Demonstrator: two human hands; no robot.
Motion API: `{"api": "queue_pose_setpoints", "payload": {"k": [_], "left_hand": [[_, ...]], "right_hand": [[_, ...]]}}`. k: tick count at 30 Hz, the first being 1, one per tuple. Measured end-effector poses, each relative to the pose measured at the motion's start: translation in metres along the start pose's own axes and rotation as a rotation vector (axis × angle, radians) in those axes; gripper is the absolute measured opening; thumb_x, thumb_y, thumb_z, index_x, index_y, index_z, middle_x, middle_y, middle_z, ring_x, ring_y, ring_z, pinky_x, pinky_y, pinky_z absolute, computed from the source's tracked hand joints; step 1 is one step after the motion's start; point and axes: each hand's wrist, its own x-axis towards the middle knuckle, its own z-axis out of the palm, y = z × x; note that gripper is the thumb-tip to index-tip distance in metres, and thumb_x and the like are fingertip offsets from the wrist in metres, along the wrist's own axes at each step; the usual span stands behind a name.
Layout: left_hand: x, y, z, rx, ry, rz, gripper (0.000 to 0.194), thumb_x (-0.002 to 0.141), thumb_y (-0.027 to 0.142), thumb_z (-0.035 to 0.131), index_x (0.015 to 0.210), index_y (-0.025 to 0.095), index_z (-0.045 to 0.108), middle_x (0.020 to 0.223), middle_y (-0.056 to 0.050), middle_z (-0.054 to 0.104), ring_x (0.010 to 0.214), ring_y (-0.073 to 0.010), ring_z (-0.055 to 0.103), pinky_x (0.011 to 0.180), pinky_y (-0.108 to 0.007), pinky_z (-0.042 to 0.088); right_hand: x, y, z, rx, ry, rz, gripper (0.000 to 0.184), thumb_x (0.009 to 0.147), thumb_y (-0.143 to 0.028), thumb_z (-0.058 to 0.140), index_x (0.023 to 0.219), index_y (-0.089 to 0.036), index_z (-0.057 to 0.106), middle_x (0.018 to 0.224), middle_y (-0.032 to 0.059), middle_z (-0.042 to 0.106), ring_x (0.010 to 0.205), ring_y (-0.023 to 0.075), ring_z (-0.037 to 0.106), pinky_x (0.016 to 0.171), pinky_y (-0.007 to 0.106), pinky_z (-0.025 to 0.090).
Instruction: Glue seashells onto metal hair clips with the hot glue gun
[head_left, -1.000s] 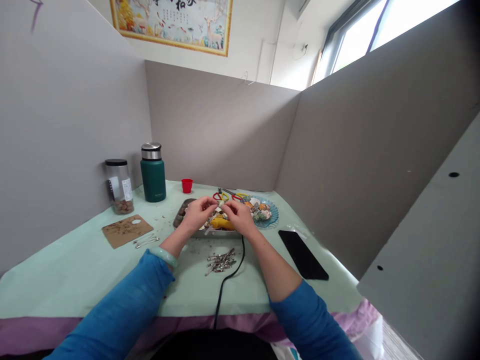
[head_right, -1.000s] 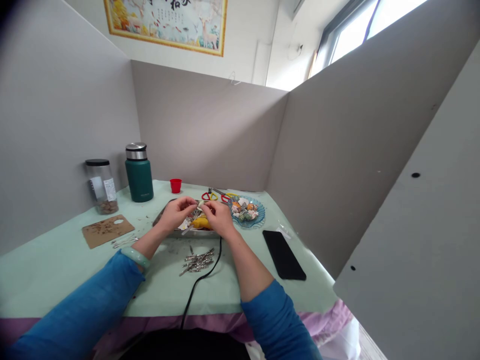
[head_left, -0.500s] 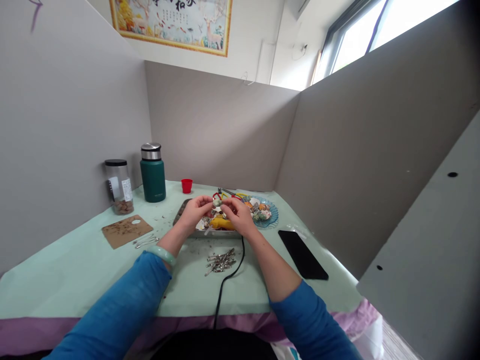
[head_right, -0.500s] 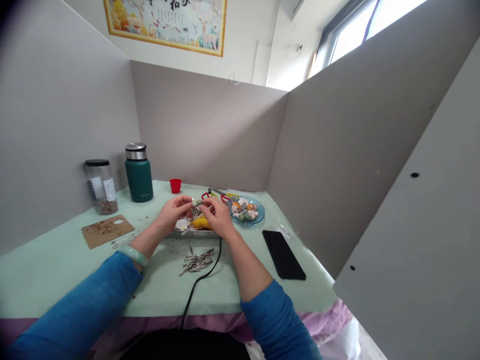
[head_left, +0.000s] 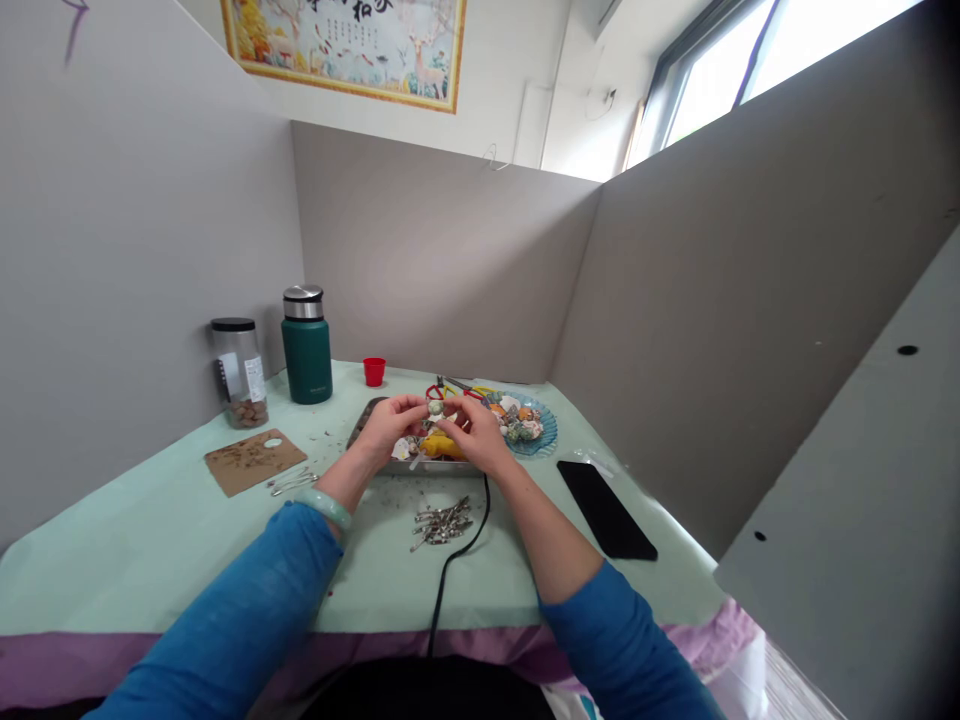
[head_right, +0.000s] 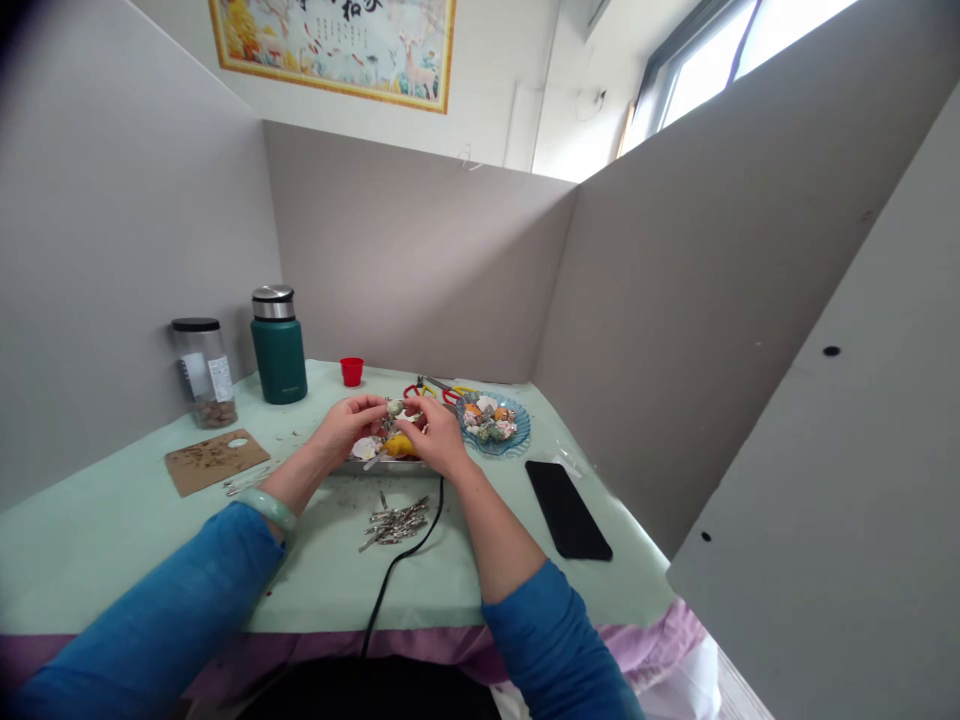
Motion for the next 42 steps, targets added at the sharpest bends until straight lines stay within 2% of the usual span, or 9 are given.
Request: {"api": "queue_pose_setpoints", "payload": {"k": [8,18,36,42], "left_hand": [[-0.0008,0.0015,0.0017,0.039,0.047,-0.014,0.034,0.055,0.036,0.082,0.072,0.013,0.064,0.066,0.001,0.058,0.049,-0.0071,0.049,0.06,-0.029,0.051],[-0.0012,0.0009,0.0001,0.064,-0.023,-0.028,0.03,0.059,0.035,0.081,0.071,0.013,0.065,0.069,-0.001,0.061,0.055,-0.0102,0.057,0.061,-0.027,0.049],[-0.004,0.0056,0.0027,0.064,-0.087,-0.026,0.03,0.059,0.036,0.08,0.07,0.014,0.064,0.057,0.004,0.052,0.052,-0.0081,0.048,0.064,-0.028,0.051],[-0.0036,0.0055,0.0023,-0.009,-0.108,-0.048,0.03,0.058,0.034,0.081,0.07,0.013,0.063,0.064,0.001,0.056,0.055,-0.0092,0.052,0.064,-0.028,0.05]], "right_hand": [[0.0002,-0.0015,-0.0016,-0.012,0.009,-0.004,0.028,0.081,-0.033,0.061,0.105,-0.019,0.061,0.092,0.0053,0.063,0.062,0.0117,0.055,0.063,0.026,0.047],[0.0002,0.0007,-0.0007,-0.021,0.001,-0.018,0.027,0.081,-0.028,0.06,0.106,-0.019,0.062,0.094,0.0049,0.062,0.062,0.011,0.055,0.065,0.026,0.048],[-0.0002,0.0006,-0.001,-0.013,-0.067,-0.01,0.03,0.082,-0.026,0.057,0.111,-0.02,0.061,0.098,0.0065,0.064,0.069,0.0135,0.056,0.067,0.028,0.049],[0.0006,0.0027,0.0006,0.001,-0.071,-0.033,0.03,0.082,-0.027,0.058,0.111,-0.02,0.06,0.099,0.0058,0.064,0.072,0.0132,0.058,0.068,0.027,0.049]]}}
